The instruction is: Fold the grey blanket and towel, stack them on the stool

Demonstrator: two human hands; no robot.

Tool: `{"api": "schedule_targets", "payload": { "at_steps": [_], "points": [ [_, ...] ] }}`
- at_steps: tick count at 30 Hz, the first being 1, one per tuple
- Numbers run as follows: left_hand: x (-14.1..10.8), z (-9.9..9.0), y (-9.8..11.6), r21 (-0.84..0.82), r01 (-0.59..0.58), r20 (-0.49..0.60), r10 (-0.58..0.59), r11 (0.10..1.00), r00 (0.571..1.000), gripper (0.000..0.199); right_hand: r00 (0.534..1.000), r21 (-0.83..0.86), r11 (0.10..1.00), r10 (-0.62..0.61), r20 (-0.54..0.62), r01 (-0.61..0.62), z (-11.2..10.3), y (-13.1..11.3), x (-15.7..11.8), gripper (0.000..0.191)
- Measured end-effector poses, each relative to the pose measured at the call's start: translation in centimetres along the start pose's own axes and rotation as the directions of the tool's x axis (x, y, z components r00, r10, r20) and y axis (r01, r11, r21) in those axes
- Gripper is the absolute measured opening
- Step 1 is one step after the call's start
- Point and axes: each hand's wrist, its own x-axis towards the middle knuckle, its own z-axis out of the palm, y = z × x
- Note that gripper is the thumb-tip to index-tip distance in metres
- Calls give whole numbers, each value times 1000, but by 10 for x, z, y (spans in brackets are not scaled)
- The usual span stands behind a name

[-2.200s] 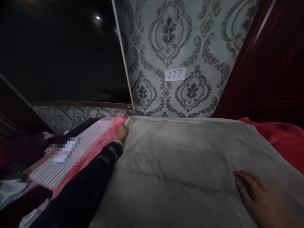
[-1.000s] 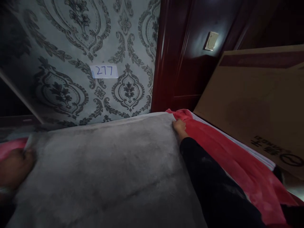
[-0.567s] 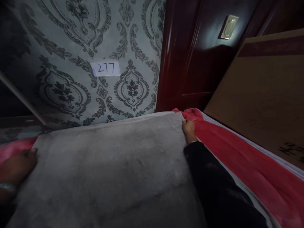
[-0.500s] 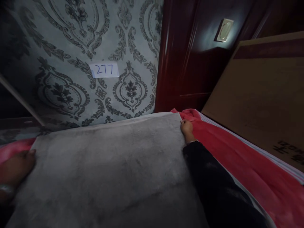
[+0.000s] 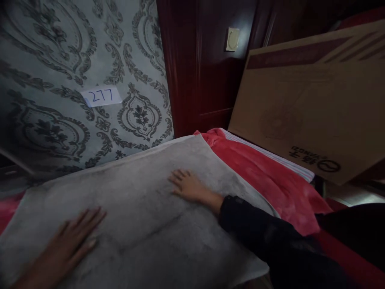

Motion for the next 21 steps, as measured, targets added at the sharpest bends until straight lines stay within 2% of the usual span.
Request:
{"api": "schedule_targets", "payload": {
  "at_steps": [1, 3, 6, 8, 10, 11, 12, 13, 15, 16, 17, 18, 19, 21],
  "points": [
    [-11, 7, 13, 10, 0, 4, 0, 1000, 1000, 76, 996, -28, 996, 90, -7, -90, -6, 20, -4, 63],
    [-28, 15, 23, 45, 28, -8, -28, 999, 1000, 78, 955, -74, 952, 297, -24, -298, -21, 67, -14, 58],
    [-36, 13, 19, 111, 102, -47, -98, 989, 994, 80, 810, -63, 808, 586, -8, -585, -45, 123, -40, 56],
    [-36, 6, 19, 151, 154, -44, -149, 977, 988, 80, 732, -56, 731, 682, 10, -680, -57, 138, -60, 53],
    [-34, 0, 26, 188, 184, -26, -182, 965, 983, 79, 690, -67, 689, 724, 1, -722, -62, 129, -74, 52],
    [-34, -3, 31, 203, 189, -14, -190, 961, 982, 79, 698, -70, 695, 716, -20, -715, -60, 116, -79, 52],
    [-33, -5, 36, 215, 191, -5, -195, 958, 981, 78, 738, -71, 735, 673, -44, -674, -56, 99, -83, 53],
    [-32, -6, 40, 224, 191, -1, -196, 956, 981, 78, 802, -72, 799, 593, -64, -597, -50, 79, -85, 55],
    [-33, -8, 43, 227, 177, 2, -182, 958, 983, 77, 940, -73, 938, 335, -61, -339, -34, 41, -91, 58],
    [-34, -8, 40, 220, 158, 5, -163, 963, 987, 76, 967, -68, 965, 251, -41, -253, -26, 26, -94, 60],
    [-37, -8, 35, 209, 138, 8, -143, 968, 990, 76, 974, -68, 972, 224, -27, -225, -20, 17, -99, 61],
    [-42, -8, 27, 195, 124, 9, -128, 973, 992, 75, 968, -77, 965, 251, -18, -252, -17, 13, -104, 61],
    [-48, -8, 16, 176, 121, 6, -124, 977, 992, 75, 949, -92, 944, 316, -19, -316, -16, 16, -112, 61],
    [-67, -7, -13, 129, 153, -11, -153, 980, 988, 75, 880, -127, 872, 474, -23, -473, -21, 36, -130, 60]
  ]
}}
